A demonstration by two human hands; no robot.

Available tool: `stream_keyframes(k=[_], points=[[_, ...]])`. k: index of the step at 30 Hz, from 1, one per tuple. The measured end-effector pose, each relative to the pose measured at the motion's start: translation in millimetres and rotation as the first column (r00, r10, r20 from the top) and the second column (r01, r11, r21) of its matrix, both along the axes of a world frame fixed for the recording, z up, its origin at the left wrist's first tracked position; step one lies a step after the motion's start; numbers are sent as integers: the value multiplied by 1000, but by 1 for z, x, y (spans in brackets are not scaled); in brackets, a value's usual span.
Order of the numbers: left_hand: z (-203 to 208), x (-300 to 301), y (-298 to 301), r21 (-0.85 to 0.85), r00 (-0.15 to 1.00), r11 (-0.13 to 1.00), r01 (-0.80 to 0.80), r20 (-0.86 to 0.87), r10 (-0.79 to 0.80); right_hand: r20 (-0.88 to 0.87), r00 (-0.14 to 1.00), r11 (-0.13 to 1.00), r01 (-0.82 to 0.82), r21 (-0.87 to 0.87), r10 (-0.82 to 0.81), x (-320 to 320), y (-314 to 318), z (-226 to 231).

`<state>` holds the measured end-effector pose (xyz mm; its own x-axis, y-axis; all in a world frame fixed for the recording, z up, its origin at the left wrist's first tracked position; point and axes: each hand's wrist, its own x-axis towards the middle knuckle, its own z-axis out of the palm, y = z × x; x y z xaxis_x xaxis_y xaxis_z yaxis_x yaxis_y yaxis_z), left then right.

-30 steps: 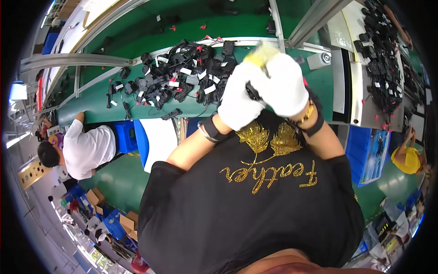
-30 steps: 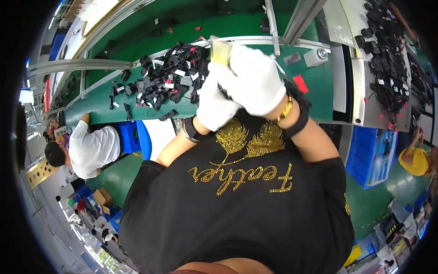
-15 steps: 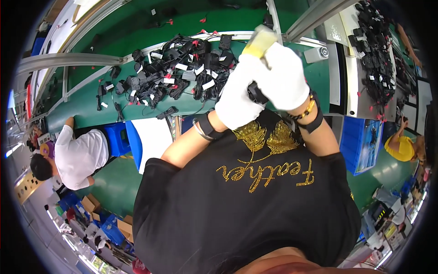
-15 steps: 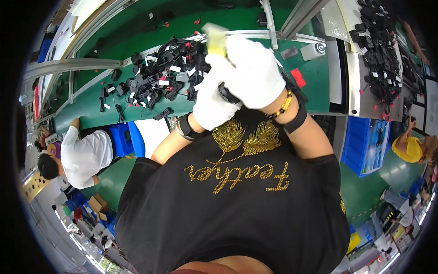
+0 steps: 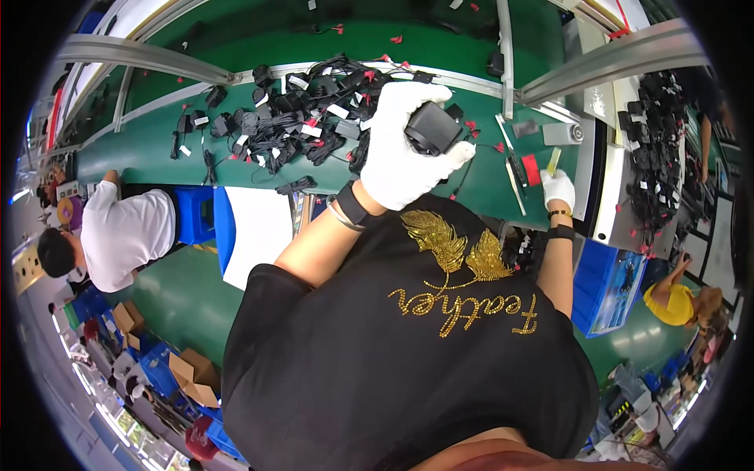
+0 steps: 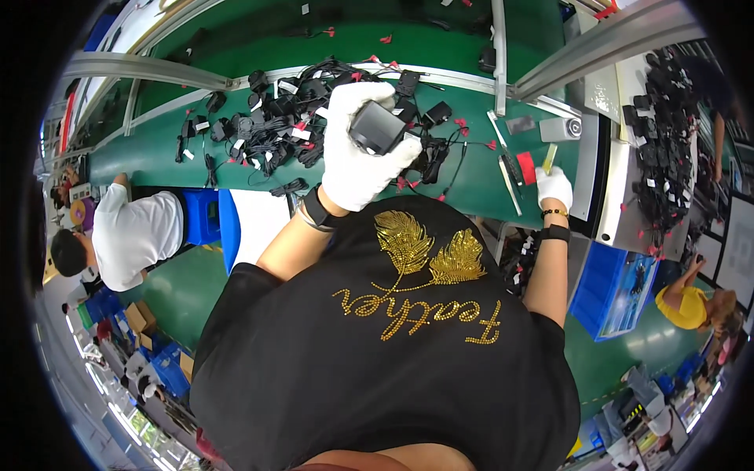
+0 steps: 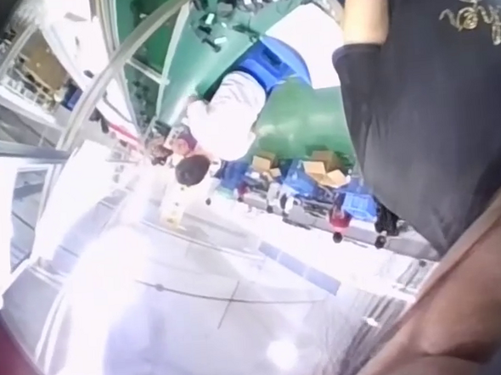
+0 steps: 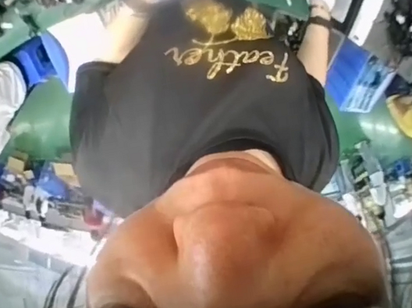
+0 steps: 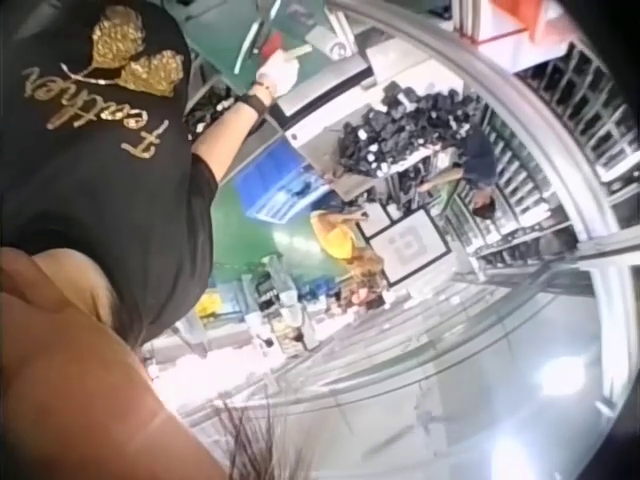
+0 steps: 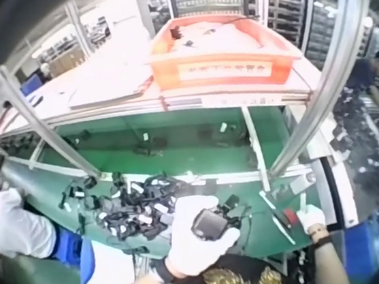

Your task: The person picks up a power adapter, turns it over, and wipes it with a cotton swab before picking up a second adapter and placing both into a plastic bin. This process is repeated with several more pairs of power adapters from the table.

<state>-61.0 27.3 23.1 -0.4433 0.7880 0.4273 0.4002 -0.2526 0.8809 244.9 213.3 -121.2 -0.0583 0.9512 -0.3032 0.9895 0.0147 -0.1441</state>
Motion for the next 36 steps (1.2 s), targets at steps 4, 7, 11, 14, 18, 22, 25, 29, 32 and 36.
stream_keyframes(k=[4, 7, 11, 14, 18, 22, 25, 29, 32, 36], points=[[-5, -6, 2, 148, 973, 986, -81, -203, 111, -23, 1000, 1000, -9, 7, 9, 8, -10, -7], [-6, -5, 1, 108, 984, 991, -84, -150, 99, -476, 876, 993, 111, 40, -79, -12, -18, 6], [-7, 0, -2, 56, 1000, 998, 7, 24, -8, -632, 702, 944, -234, 231, 329, -54, -31, 38], [-9, 3, -11, 1, 862, 995, 95, 499, -82, -667, 680, 942, -317, 107, 305, -103, -33, 48], [-17, -3, -31, 118, 582, 977, 177, 788, -201, -309, 712, 775, -600, 200, 631, -160, -10, 40], [-23, -14, -50, 77, 479, 995, 67, 872, -100, 299, 645, 596, -764, 246, 703, -207, 51, 12], [-21, -33, -63, 43, 308, 997, -68, 951, -20, 468, 570, 441, -821, 362, 675, -230, 103, -14], [-8, -52, -85, -27, 377, 974, -226, 919, 113, 571, 457, 540, -841, 29, 682, -251, 155, -44], [-1, -56, -98, -77, 671, 897, -434, 637, 379, 616, 376, 532, -843, -82, 692, -265, 165, -53], [2, -59, -110, -11, 729, 820, -573, 451, 516, 604, 277, 472, -861, -189, 747, -281, 155, -34]])
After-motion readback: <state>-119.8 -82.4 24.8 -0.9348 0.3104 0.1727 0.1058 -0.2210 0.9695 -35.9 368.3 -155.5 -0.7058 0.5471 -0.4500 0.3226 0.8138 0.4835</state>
